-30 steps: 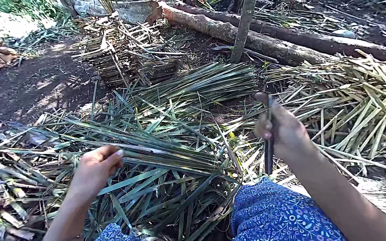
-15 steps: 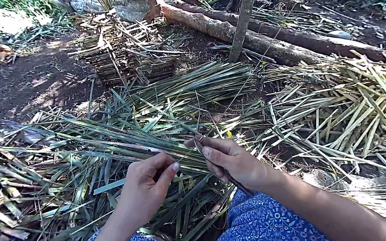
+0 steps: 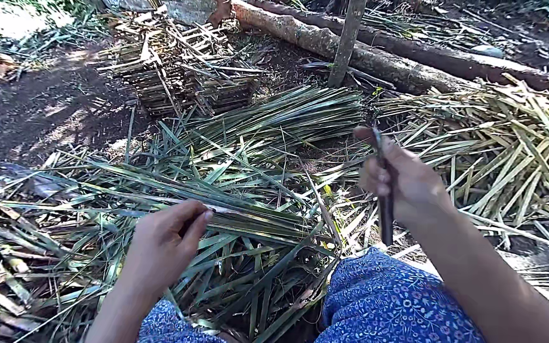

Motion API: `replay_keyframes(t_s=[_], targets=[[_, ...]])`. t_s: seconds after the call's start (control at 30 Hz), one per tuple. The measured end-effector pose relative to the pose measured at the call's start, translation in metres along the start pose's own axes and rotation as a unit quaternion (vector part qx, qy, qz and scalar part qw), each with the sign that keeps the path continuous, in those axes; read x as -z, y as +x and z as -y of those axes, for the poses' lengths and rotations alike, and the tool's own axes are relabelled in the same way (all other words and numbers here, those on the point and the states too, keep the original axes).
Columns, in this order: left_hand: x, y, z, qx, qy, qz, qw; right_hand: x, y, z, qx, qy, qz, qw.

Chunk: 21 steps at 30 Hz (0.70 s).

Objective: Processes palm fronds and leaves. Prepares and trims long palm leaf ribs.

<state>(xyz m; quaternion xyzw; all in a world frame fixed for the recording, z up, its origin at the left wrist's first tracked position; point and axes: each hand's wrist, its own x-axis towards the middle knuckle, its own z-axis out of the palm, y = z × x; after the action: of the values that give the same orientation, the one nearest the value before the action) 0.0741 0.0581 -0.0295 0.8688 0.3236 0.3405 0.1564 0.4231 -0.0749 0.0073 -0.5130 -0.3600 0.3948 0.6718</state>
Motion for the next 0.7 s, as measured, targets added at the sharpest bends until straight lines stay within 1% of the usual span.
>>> replay_keyframes(t_s=[0.07,0.1,0.13,0.17,0.2,0.23,0.27,0.33,0.4,0.43,0.47,0.5,0.57,0.63,0.7], targets=[[0.013,0.003,0.025,0.058,0.09,-0.004,0.994,0.026,0.009,0.001,0.022,0.053,-0.071,0.996],[0.02,0.004,0.034,0.104,0.117,0.005,0.988,0.037,0.013,0.0,0.032,0.083,-0.114,0.99],[0.024,0.006,0.039,0.167,0.13,0.007,0.977,0.044,0.016,0.0,0.036,0.107,-0.163,0.98],[0.025,0.008,0.043,0.216,0.144,-0.002,0.966,0.048,0.018,-0.001,0.035,0.125,-0.205,0.97],[0.024,0.009,0.043,0.238,0.148,-0.015,0.96,0.047,0.018,-0.002,0.029,0.13,-0.229,0.964],[0.021,0.011,0.037,0.237,0.139,-0.024,0.961,0.042,0.015,-0.005,0.018,0.117,-0.224,0.967],[0.017,0.011,0.027,0.21,0.122,-0.026,0.97,0.034,0.01,-0.009,0.0,0.084,-0.184,0.979],[-0.003,0.011,0.004,0.111,0.077,-0.014,0.991,0.009,-0.001,-0.017,-0.055,-0.007,-0.039,0.998],[-0.028,0.011,-0.025,0.037,0.027,0.019,0.999,-0.025,-0.013,-0.021,-0.115,-0.071,0.115,0.984],[-0.039,0.01,-0.039,0.004,0.012,0.037,0.999,-0.04,-0.019,-0.022,-0.131,-0.087,0.175,0.972],[-0.049,0.009,-0.05,-0.026,0.002,0.05,0.998,-0.053,-0.025,-0.024,-0.132,-0.094,0.211,0.964],[-0.057,0.009,-0.056,-0.054,-0.002,0.054,0.997,-0.062,-0.03,-0.027,-0.119,-0.092,0.222,0.963],[-0.065,0.01,-0.06,-0.089,0.0,0.043,0.995,-0.069,-0.031,-0.032,-0.052,-0.084,0.184,0.978],[-0.066,0.014,-0.049,-0.102,0.017,0.043,0.994,-0.063,-0.025,-0.03,0.032,-0.064,0.117,0.991],[-0.067,0.02,-0.024,-0.1,0.05,0.061,0.992,-0.05,-0.017,-0.017,0.092,-0.034,0.058,0.993]])
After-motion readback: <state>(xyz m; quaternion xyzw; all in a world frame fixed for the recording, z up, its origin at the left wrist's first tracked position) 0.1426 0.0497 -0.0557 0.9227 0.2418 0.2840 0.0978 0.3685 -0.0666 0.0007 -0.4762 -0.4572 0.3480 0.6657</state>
